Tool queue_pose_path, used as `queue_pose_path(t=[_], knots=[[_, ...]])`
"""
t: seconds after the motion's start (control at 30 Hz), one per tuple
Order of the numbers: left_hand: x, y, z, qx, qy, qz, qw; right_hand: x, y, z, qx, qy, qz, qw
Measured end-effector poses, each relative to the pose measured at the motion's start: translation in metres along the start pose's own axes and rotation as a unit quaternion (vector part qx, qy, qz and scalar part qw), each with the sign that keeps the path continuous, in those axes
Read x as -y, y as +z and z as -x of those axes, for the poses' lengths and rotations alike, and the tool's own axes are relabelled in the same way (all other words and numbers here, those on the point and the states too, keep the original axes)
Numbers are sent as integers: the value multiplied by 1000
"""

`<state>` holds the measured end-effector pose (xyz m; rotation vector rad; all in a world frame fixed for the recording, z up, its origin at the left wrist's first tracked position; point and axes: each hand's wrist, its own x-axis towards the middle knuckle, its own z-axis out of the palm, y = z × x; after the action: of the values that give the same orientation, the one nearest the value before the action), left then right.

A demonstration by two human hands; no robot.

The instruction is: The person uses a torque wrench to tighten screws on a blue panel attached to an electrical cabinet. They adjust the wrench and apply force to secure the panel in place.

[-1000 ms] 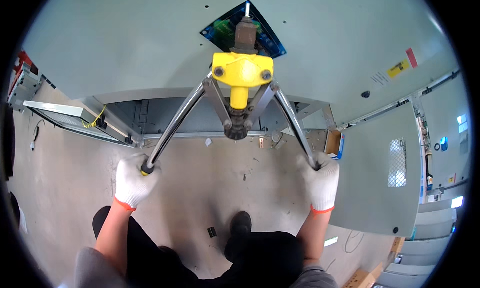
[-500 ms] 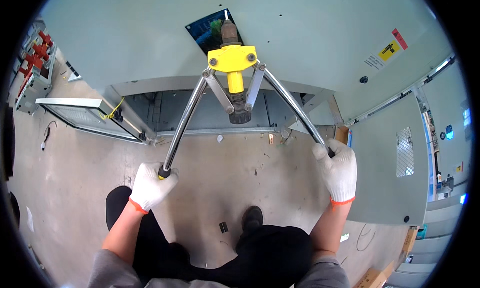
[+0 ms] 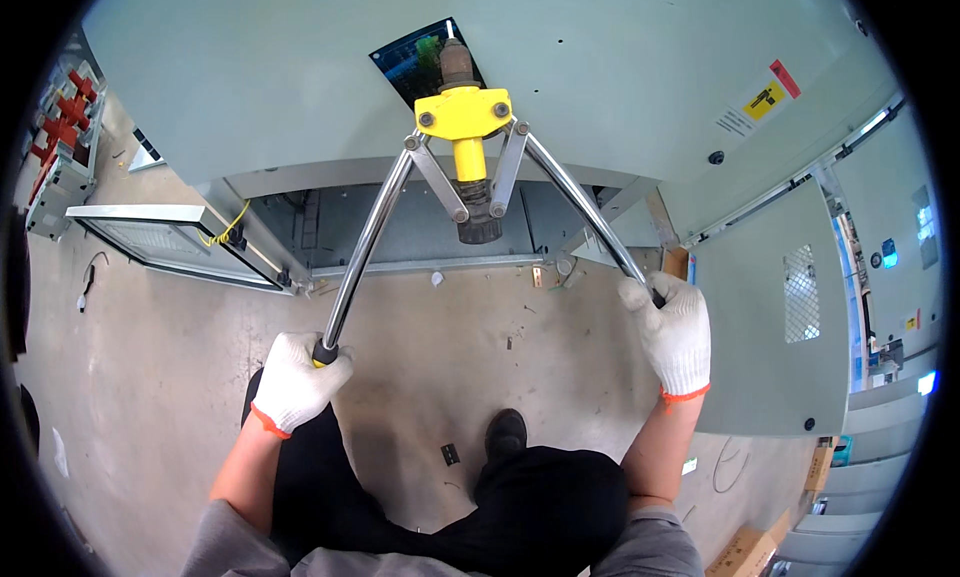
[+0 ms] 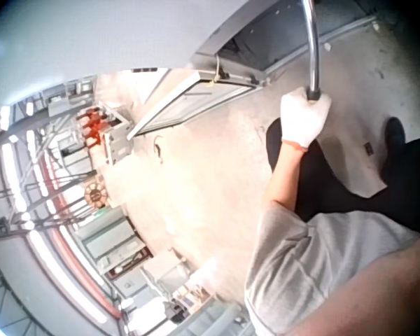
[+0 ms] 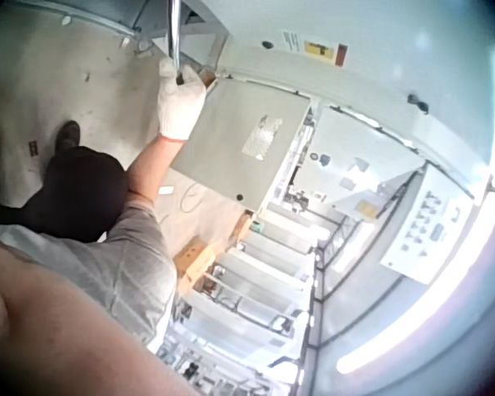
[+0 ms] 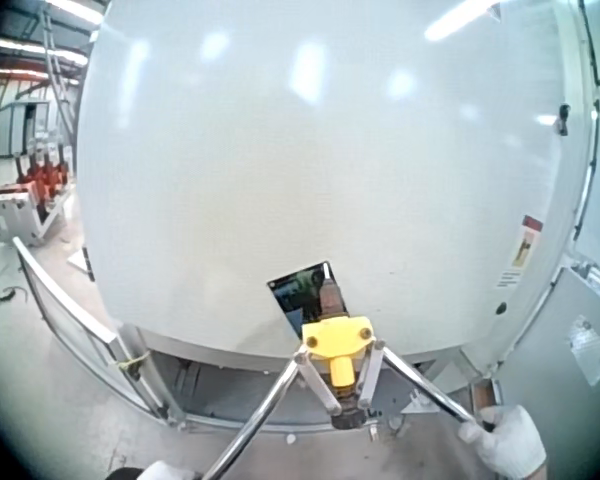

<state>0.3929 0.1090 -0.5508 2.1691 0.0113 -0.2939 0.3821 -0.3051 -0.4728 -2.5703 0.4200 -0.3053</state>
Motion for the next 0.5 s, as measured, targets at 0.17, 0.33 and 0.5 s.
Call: queue_pose_path(t=[0.17, 0.33, 0.5], knots=[[-2, -10, 3, 60, -15, 17, 998, 7, -12, 7, 4, 30, -18, 999], [-25, -58, 21, 170, -89, 44, 980, 45, -64, 14, -57, 14, 122, 991], [-60, -134, 30, 257, -106, 40, 960, 92, -109, 23, -236, -45, 241, 940]])
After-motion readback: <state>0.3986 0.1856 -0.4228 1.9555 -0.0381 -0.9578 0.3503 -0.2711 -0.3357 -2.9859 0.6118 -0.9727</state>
